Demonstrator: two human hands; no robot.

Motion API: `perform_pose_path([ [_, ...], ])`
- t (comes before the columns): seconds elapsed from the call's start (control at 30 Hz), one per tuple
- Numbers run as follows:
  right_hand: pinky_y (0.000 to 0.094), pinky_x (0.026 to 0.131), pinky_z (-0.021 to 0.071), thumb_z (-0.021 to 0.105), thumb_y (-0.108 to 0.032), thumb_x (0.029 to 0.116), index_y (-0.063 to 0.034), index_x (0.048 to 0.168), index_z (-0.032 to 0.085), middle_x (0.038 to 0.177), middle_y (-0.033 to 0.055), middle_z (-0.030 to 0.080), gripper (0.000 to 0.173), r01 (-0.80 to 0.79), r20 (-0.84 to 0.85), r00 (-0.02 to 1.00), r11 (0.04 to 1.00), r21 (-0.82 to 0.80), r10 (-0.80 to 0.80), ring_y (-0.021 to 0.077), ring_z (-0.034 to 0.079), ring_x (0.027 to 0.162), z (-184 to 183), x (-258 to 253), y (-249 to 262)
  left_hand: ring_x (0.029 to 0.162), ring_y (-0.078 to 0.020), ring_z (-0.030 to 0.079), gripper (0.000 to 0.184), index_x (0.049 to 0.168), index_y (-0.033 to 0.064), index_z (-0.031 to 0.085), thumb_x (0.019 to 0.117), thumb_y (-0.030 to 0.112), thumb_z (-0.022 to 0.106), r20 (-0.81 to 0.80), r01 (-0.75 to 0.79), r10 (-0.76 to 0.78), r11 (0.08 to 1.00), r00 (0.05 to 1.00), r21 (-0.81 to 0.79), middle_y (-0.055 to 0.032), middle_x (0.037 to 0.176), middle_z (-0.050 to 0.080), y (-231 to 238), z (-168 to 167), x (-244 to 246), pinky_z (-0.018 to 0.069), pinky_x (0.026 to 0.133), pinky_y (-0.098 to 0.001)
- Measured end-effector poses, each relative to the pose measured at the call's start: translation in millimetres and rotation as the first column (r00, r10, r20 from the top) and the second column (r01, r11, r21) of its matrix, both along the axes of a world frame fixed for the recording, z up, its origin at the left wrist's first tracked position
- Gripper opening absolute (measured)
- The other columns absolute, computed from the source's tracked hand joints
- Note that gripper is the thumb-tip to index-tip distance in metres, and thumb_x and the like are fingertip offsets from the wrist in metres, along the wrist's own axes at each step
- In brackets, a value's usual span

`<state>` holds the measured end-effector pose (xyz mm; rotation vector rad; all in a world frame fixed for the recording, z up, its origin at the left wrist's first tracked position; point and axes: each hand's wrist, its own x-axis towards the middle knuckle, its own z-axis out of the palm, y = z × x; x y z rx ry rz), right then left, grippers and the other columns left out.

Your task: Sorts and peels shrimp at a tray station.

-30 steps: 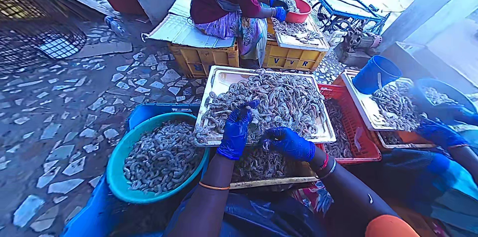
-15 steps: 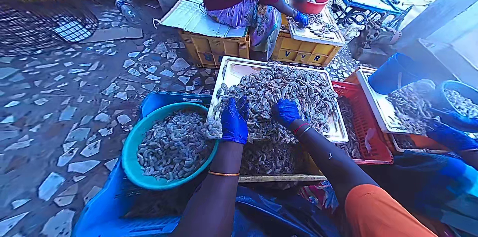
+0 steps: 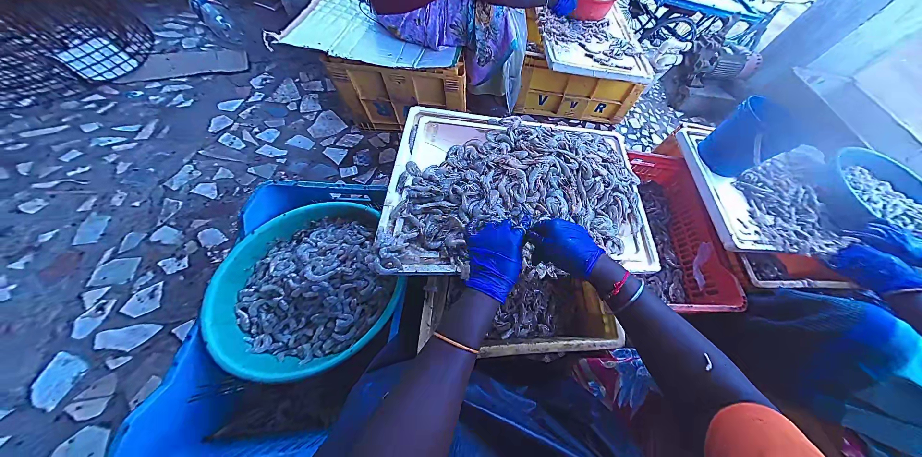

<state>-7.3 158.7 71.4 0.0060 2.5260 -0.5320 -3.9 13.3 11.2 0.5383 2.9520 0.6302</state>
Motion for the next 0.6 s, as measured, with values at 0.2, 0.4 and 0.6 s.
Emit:
perform_pose_path([
  [0.2, 0.0503, 0.09, 0.0497, 0.049, -0.039, 0.1077, -0.0107, 0.112, 0.074, 0.092, 0.008, 0.073, 0.038, -0.054, -0.075, 0.996, 0.998, -0.025, 0.052, 0.0236, 0.068, 0.088, 7, 7, 23, 0.119, -0.0407, 0.064, 0.028, 0.115, 0.0093, 0.076, 0.0973, 0.006, 0.055, -0.092, 0.067, -0.048, 0.973, 0.995, 0.221, -0.0196, 0.122, 0.071, 7, -10, 9, 0.0323, 0.11, -0.0691],
  [0.4, 0.0491, 0.122, 0.0272, 0.051, -0.04, 0.1061, -0.016, 0.118, 0.076, 0.101, 0.0062, 0.077, 0.037, -0.24, -0.346, 0.906, 0.969, 0.05, 0.242, 0.0197, 0.071, 0.101, -12, 16, 28, 0.117, -0.0315, 0.066, 0.032, 0.12, 0.0029, 0.071, 0.109, 0.02, 0.047, 0.365, -0.31, 0.139, 0.828, 0.921, 0.467, -0.0191, 0.116, 0.071, 4, 2, 2, 0.0463, 0.107, -0.0521],
  [0.6, 0.0457, 0.113, 0.0395, 0.051, -0.037, 0.106, -0.0115, 0.114, 0.075, 0.101, 0.0046, 0.077, 0.037, -0.13, -0.309, 0.946, 0.989, -0.072, 0.102, 0.018, 0.07, 0.104, -13, 17, 25, 0.142, -0.031, 0.046, 0.04, 0.146, 0.0264, 0.059, 0.1066, 0.028, 0.051, 0.319, -0.095, -0.052, 0.898, 0.946, 0.429, -0.0108, 0.15, 0.055, -23, -3, -6, 0.0344, 0.116, -0.0591],
])
